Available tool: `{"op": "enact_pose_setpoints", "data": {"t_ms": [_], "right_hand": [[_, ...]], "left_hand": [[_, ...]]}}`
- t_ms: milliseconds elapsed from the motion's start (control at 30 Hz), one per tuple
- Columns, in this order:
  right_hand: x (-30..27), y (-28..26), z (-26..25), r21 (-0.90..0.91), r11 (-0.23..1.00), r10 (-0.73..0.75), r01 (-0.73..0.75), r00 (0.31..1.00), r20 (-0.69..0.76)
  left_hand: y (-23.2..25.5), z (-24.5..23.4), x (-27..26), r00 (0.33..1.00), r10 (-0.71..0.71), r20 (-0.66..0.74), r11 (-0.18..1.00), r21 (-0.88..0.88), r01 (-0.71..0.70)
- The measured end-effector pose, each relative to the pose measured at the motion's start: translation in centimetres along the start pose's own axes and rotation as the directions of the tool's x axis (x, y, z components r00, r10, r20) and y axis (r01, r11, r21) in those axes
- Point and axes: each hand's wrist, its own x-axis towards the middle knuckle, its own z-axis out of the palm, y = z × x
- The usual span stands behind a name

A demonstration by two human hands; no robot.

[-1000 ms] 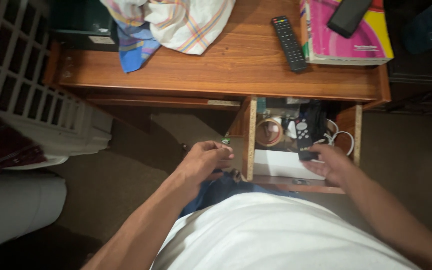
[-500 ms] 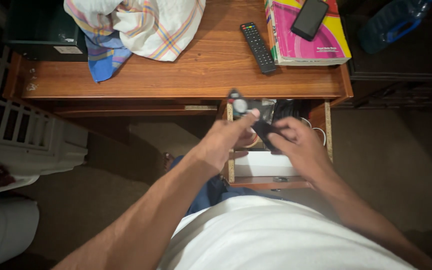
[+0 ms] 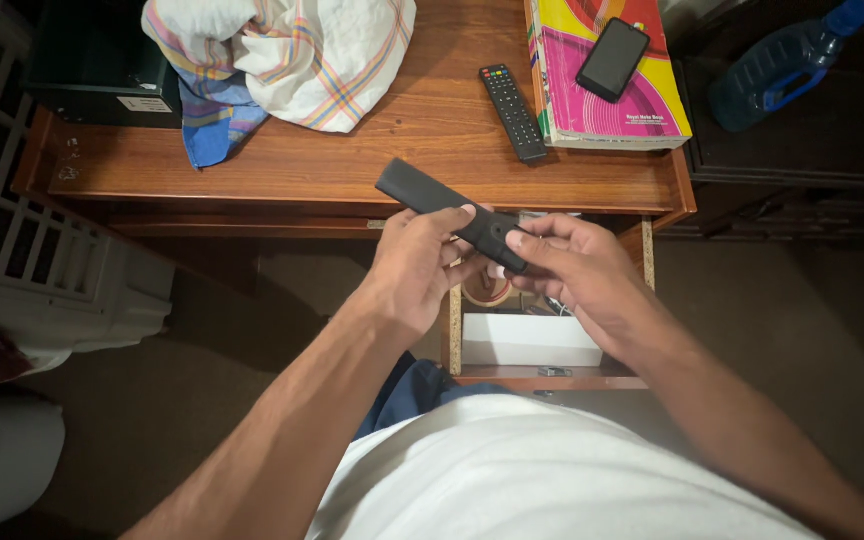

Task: Organizing various electronic gadgets and items inside and on top of a wooden desk drawer.

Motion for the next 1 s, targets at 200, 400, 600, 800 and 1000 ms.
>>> {"op": "enact_pose_setpoints", "data": {"t_ms": [200,400,600,800,1000], "right_hand": [[-0.5,-0.4,-0.6,0.051,0.998,0.024,-0.024,1.000,-0.006],[-0.6,0.5,-3.0,0.175,0.984,0.052,-0.040,0.997,-0.061],[-0.7,-0.5,-2.8,0.222,0.975,0.023,-0.004,0.996,-0.084],[1.4,1.2,-3.8,0.267,0.963,0.040,-0.040,0.999,0.006],[-0.3,-3.1,1.3,-0.177,0.979,0.075,-0.100,0.987,-0.142]], "left_hand": [[1.8,-0.5,-0.1,0.992,0.041,-0.118,0.999,0.008,-0.040],[3.8,-1.6,-0.7,0.980,0.056,-0.190,0.997,-0.039,-0.064],[3.7,-1.3,-1.2,0.987,0.060,-0.147,0.998,-0.023,-0.064],[3.2,-0.1,-1.4,0.991,0.093,-0.093,0.996,0.014,-0.092],[3.8,2.0,-2.3,0.995,0.090,-0.034,0.996,-0.007,-0.091]]}}
